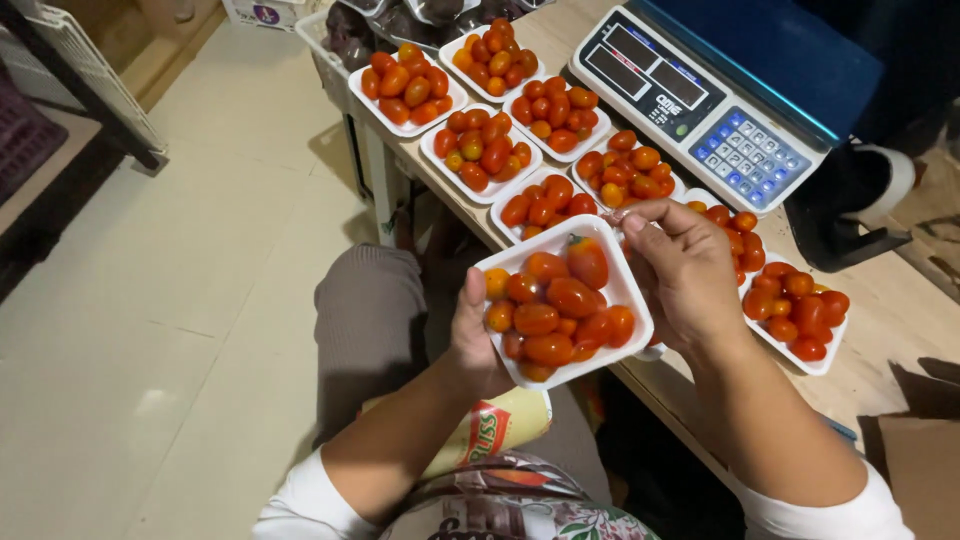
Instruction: The person packages cherry tomatoes into white trays by hand, and then seals a tray using clear plastic film.
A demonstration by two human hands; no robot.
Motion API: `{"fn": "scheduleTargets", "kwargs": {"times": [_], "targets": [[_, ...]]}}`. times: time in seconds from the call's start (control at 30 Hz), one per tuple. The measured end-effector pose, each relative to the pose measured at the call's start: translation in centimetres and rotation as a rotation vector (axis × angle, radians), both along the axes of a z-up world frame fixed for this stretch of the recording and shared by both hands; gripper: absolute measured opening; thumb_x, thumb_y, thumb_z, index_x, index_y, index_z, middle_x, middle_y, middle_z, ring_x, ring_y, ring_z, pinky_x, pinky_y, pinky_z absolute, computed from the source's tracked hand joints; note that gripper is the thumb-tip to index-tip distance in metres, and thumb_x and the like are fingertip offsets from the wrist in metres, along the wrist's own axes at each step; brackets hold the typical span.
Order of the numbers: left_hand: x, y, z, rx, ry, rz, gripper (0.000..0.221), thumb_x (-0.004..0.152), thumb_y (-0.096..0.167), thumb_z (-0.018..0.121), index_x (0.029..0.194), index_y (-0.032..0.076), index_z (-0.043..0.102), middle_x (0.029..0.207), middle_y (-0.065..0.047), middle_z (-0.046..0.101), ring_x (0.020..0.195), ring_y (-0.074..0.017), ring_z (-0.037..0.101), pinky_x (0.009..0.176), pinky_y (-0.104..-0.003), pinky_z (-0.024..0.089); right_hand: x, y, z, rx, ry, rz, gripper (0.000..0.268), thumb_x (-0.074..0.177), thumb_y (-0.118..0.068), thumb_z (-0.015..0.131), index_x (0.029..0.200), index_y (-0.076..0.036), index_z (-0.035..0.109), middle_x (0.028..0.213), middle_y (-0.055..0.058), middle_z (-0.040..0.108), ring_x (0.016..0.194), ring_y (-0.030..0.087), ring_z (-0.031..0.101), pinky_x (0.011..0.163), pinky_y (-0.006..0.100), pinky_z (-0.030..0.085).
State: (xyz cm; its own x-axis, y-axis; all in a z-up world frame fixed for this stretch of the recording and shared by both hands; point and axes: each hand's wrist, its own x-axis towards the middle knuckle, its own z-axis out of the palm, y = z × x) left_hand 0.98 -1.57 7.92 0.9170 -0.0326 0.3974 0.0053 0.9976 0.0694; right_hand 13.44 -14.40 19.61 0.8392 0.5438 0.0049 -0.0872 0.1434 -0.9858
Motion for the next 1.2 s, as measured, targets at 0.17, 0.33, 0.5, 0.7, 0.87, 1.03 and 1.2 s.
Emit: {"fn": "scheduleTargets", "kwargs": {"times": [0.17, 0.33, 0.5, 0.7, 0.87, 1.03, 1.2], "targets": [[-1.0, -0.7, 2.7, -0.045, 0.016, 0.041, 0.098, 0.093, 0.079, 0.051, 0.151, 0.0, 0.04, 0.131, -0.025, 0.056, 0.119, -0.0427, 0.061, 0.087, -0.074, 0.051, 0.5, 0.5, -0.9, -0.025, -0.125, -0.011, 0.008, 0.099, -0.009, 0.064, 0.102, -0.003, 0.068, 0.076, 0.009, 0.062, 0.058, 0.016, 0.059, 0.055, 0.027, 0.051], [-0.8, -1.0, 1.7, -0.11, 0.078, 0.007, 0.107, 0.091, 0.083, 0.05, 0.154, -0.002, 0.038, 0.135, -0.03, 0.053, 0.119, -0.0523, 0.059, 0.08, -0.081, 0.048, 0.9, 0.4, -1.6, -0.039, -0.269, -0.059, 0.009, 0.103, -0.01, 0.06, 0.107, -0.003, 0.065, 0.047, 0.006, 0.045, 0.029, 0.011, 0.041, 0.032, 0.02, 0.034], [-1.7, -2.1, 3.2, -0.146, 0.185, 0.09, 0.104, 0.089, 0.083, 0.052, 0.149, -0.001, 0.046, 0.133, -0.026, 0.058, 0.117, -0.0459, 0.063, 0.085, -0.076, 0.05, 1.7, 0.0, -1.3, -0.073, -0.398, -0.057, 0.008, 0.105, -0.007, 0.059, 0.107, -0.001, 0.063, 0.047, 0.006, 0.041, 0.033, 0.009, 0.035, 0.034, 0.022, 0.027], [-1.8, -2.1, 3.1, -0.071, 0.106, 0.076, 0.116, 0.077, 0.086, 0.059, 0.153, 0.001, 0.041, 0.137, -0.025, 0.055, 0.12, -0.0416, 0.062, 0.098, -0.07, 0.05, 1.6, 0.6, -1.7, -0.035, -0.346, -0.064, 0.007, 0.105, -0.008, 0.059, 0.106, -0.003, 0.064, 0.048, 0.007, 0.047, 0.033, 0.009, 0.041, 0.033, 0.02, 0.03], [-2.0, -1.5, 3.1, -0.017, 0.043, 0.039, 0.121, 0.077, 0.09, 0.052, 0.158, 0.001, 0.035, 0.143, -0.026, 0.049, 0.124, -0.0416, 0.059, 0.1, -0.069, 0.048, 2.4, 1.2, -4.3, -0.024, -0.223, 0.022, 0.009, 0.103, -0.01, 0.06, 0.105, -0.003, 0.065, 0.06, 0.009, 0.059, 0.044, 0.01, 0.054, 0.043, 0.021, 0.044], [-1.8, -1.4, 2.7, -0.02, 0.006, 0.023, 0.12, 0.079, 0.088, 0.055, 0.156, -0.001, 0.033, 0.139, -0.025, 0.049, 0.122, -0.0411, 0.06, 0.098, -0.069, 0.049, 0.8, 1.7, -4.4, -0.004, -0.076, 0.089, 0.01, 0.1, -0.012, 0.064, 0.101, -0.002, 0.066, 0.071, 0.011, 0.066, 0.057, 0.013, 0.064, 0.059, 0.025, 0.056], [-1.6, -1.4, 2.5, -0.005, 0.076, 0.104, 0.115, 0.08, 0.086, 0.053, 0.155, 0.0, 0.035, 0.14, -0.023, 0.05, 0.124, -0.0396, 0.058, 0.101, -0.066, 0.047, -1.4, 2.1, -3.0, 0.007, 0.041, 0.108, 0.014, 0.097, -0.015, 0.068, 0.098, -0.002, 0.066, 0.08, 0.01, 0.07, 0.068, 0.013, 0.068, 0.07, 0.026, 0.057]]}}
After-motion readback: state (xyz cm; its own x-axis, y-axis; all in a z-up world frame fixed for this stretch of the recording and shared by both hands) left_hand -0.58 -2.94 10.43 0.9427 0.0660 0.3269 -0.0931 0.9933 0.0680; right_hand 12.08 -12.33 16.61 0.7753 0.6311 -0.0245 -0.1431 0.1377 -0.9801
